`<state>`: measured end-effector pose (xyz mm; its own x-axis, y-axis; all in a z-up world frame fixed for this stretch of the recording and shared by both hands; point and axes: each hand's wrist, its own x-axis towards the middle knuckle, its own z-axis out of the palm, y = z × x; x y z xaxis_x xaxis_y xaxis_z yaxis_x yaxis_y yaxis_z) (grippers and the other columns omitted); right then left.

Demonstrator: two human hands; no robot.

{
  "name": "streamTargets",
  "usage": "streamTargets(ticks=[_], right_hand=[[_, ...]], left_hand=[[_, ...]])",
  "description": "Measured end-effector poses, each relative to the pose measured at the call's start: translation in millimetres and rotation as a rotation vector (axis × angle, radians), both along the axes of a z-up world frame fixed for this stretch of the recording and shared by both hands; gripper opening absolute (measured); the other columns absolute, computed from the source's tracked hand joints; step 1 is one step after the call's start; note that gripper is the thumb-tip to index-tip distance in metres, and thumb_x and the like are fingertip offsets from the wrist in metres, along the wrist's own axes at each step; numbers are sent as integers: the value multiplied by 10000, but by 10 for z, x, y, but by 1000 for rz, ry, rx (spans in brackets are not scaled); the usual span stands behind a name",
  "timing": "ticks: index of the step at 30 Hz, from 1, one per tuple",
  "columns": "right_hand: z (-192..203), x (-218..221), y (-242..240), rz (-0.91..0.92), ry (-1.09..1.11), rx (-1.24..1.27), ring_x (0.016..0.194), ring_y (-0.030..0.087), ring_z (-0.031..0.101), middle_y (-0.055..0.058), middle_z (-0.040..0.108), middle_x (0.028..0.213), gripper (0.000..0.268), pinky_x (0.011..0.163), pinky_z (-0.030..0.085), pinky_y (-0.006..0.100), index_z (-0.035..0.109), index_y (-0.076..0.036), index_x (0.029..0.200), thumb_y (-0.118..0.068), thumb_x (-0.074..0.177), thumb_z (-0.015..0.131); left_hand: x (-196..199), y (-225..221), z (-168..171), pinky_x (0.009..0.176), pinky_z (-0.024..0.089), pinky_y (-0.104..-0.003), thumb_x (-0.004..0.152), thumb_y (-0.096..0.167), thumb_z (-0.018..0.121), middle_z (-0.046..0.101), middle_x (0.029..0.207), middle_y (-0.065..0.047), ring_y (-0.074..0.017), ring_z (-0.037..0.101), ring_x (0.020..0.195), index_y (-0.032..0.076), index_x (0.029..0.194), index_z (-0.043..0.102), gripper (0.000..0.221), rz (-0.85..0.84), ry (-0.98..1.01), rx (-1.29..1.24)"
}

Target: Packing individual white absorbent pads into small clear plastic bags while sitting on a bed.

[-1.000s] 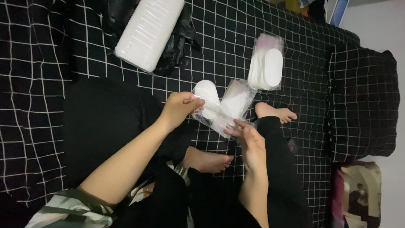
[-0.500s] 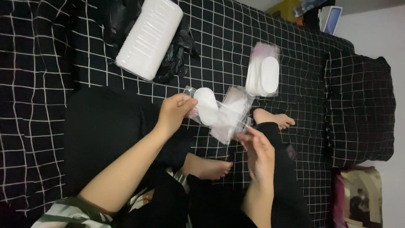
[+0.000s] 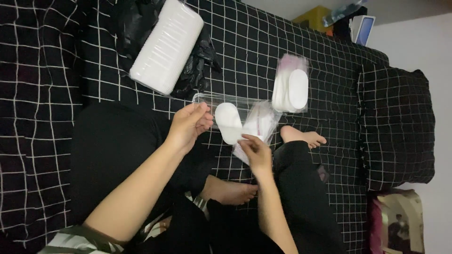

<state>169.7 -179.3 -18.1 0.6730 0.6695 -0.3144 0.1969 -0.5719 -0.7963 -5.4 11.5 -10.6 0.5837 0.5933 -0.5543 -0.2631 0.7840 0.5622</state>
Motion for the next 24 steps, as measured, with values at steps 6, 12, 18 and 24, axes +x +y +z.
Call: streamTargets(ticks=[6, 12, 18, 24], right_hand=[[-465, -94, 458, 158, -349, -264, 1203, 316, 669, 116, 727, 1227, 482, 1078, 507, 436, 722, -198, 1270, -352, 827, 831], [-1111, 151, 396, 237, -598, -316, 1161, 228, 680, 13, 746, 1120, 446, 1056, 512, 372, 728, -277, 1227, -354, 802, 842], [-1305, 368, 241, 338, -659, -111, 995, 353, 721, 134, 772, 996, 219, 933, 567, 421, 777, -104, 1089, -236, 915, 755], [-1219, 300, 259, 69, -279, -53, 1128, 326, 688, 180, 759, 1108, 256, 1092, 471, 396, 755, -16, 1096, -180, 899, 759]], left_hand=[[-22, 6, 46, 671, 621, -219, 988, 319, 678, 739, 824, -110, -133, 724, 690, -8, 1057, 657, 334, -42, 12, 28], [-26, -6, 2, 684, 614, -231, 964, 336, 709, 737, 818, -103, -144, 719, 699, 22, 1014, 681, 319, -75, -9, 13], [-68, 44, 102, 701, 622, -275, 956, 338, 717, 740, 837, -127, -185, 730, 727, 27, 1009, 697, 317, -89, -23, 3], [-77, 61, 156, 680, 618, -262, 934, 335, 740, 737, 822, -125, -174, 726, 698, 27, 993, 686, 318, -85, -26, -31]])
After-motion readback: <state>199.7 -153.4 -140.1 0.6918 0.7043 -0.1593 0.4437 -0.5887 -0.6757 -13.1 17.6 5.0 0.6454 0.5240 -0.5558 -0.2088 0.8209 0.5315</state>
